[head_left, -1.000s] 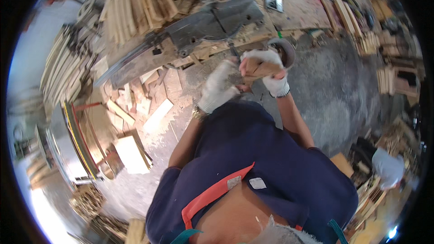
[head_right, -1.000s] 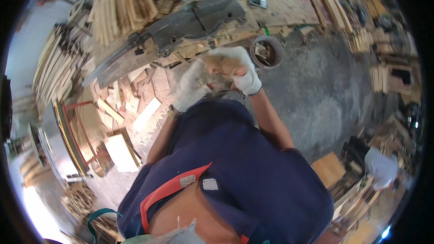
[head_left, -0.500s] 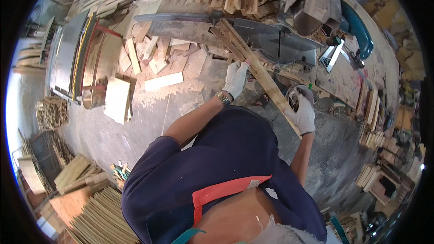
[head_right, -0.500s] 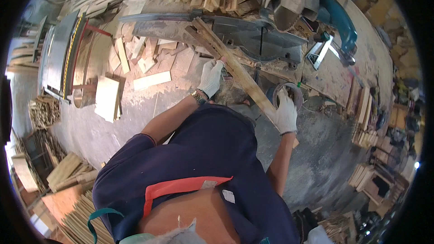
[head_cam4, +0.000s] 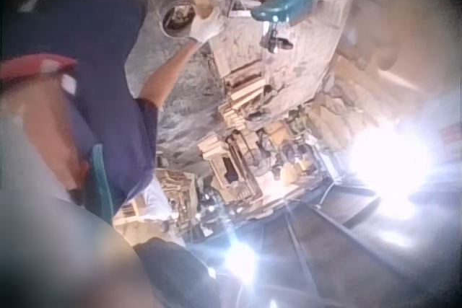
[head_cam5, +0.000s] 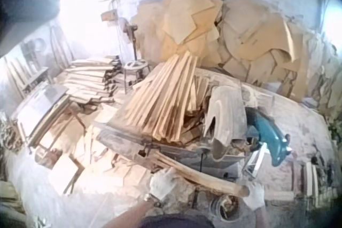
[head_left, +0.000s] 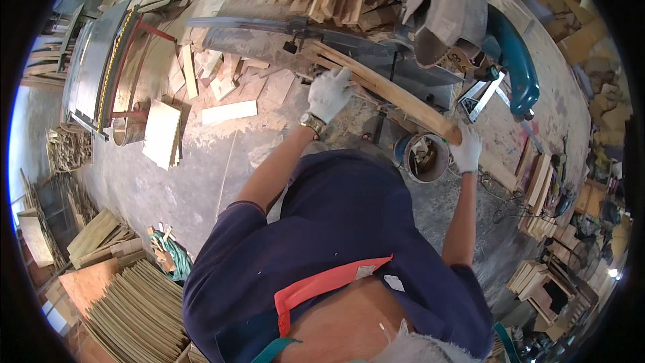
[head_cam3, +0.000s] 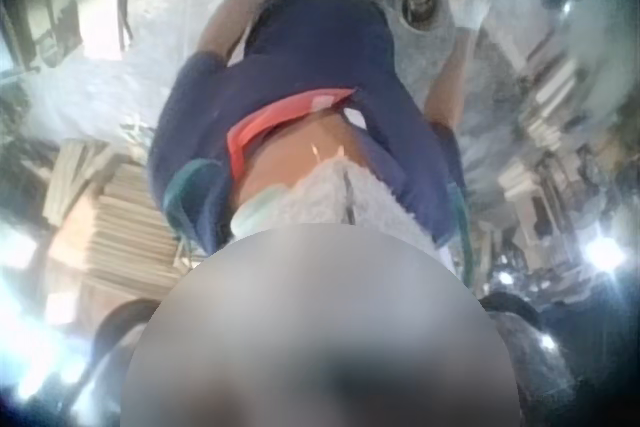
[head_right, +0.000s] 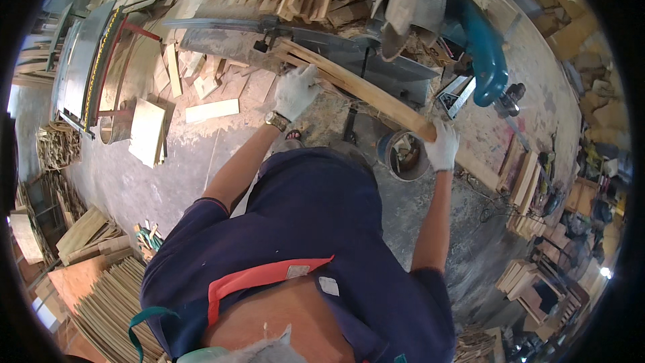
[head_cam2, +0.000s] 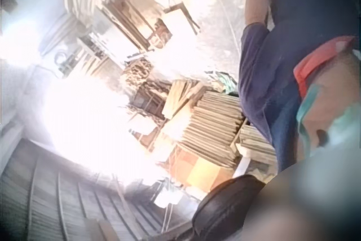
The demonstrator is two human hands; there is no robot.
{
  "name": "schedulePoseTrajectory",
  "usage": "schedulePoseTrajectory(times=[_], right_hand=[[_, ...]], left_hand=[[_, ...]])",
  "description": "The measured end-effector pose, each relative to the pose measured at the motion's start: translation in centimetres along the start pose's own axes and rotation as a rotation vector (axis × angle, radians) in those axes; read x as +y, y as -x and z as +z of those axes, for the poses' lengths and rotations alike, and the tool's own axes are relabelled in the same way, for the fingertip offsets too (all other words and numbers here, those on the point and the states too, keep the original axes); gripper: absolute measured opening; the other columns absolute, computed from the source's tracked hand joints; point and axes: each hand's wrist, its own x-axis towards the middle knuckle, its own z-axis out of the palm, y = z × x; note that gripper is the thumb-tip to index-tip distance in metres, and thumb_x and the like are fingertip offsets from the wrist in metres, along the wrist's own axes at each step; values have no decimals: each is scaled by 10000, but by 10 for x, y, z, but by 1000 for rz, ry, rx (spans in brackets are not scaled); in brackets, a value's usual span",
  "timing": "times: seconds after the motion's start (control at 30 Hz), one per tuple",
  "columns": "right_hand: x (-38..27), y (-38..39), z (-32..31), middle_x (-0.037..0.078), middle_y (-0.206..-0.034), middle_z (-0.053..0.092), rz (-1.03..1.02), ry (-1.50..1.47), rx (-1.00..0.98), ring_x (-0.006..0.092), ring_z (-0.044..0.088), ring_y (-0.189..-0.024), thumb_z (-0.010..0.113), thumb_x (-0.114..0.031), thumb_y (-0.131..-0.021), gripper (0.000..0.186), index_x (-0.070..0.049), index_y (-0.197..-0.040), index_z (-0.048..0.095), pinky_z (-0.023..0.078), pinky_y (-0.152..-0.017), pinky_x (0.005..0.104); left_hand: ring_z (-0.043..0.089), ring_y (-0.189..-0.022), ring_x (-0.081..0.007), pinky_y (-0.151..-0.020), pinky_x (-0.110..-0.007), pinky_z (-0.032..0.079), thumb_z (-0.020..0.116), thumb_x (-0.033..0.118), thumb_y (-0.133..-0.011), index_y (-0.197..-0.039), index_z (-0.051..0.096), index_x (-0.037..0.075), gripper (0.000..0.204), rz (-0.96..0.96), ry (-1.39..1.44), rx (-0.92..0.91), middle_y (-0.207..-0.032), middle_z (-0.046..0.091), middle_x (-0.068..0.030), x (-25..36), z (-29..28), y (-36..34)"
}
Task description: The person repeatedly picks up wooden planks, positions them on a miter saw, and cuts them into smaller pieces. The cut pieces are placed into a bucket or stacked on the workbench. The person also uses a nail gun to fasten some pieces together.
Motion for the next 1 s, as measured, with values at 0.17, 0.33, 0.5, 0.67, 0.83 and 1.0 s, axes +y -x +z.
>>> schedulePoseTrajectory(times=[0.17, 0.33, 0.5, 0.67, 0.83, 1.0], right_hand=[[27, -81, 9, 154, -1154, 690, -131, -49, 39, 386, 627, -1142, 754, -162, -768, 473, -119, -1227, 645, 458, -1018, 504], [50, -121, 18, 201, -1188, 685, -208, -162, -23, 407, 632, -1138, 694, -120, -761, 438, -53, -1193, 679, 504, -973, 490], [94, -142, 49, 224, -842, 713, -329, -329, -194, 405, 702, -811, 641, -272, -837, 315, -46, -1032, 741, 547, -783, 486], [110, -163, 96, 184, -844, 727, -173, -629, 83, 376, 695, -792, 681, -264, -858, 290, -42, -1035, 740, 542, -777, 466], [89, -136, 77, 73, -964, 739, 140, -520, 299, 252, 697, -822, 638, -229, -991, 209, -69, -1101, 715, 569, -780, 412], [53, -85, 71, 143, -956, 704, 607, -724, 621, 275, 644, -895, 697, -337, -956, 393, 40, -1059, 673, 516, -861, 442]], left_hand=[[561, -1204, -327, -989, -522, 441, 793, 361, -791, -1255, 656, 162, 523, 191, -257, 277, -1248, 600, -107, -14, 0, -27], [551, -1173, -287, -1012, -506, 395, 806, 411, -791, -1225, 639, 169, 525, 134, -332, 322, -1212, 603, -73, -23, -7, -43], [566, -1148, -300, -1021, -518, 401, 825, 429, -773, -1185, 632, 166, 526, 91, -290, 339, -1196, 623, -91, -25, -19, -58], [564, -1126, -324, -960, -520, 452, 824, 417, -788, -1159, 650, 113, 510, 270, -338, 415, -1114, 566, -96, -10, -9, -62], [561, -1132, -338, -958, -487, 479, 792, 322, -822, -1088, 692, 88, 368, 241, -216, 264, -1114, 561, -121, -8, 9, -56], [548, -1189, -331, -1012, -489, 452, 712, 341, -900, -1110, 708, 111, 311, 133, -236, 214, -1170, 575, -116, -10, 23, -57]])
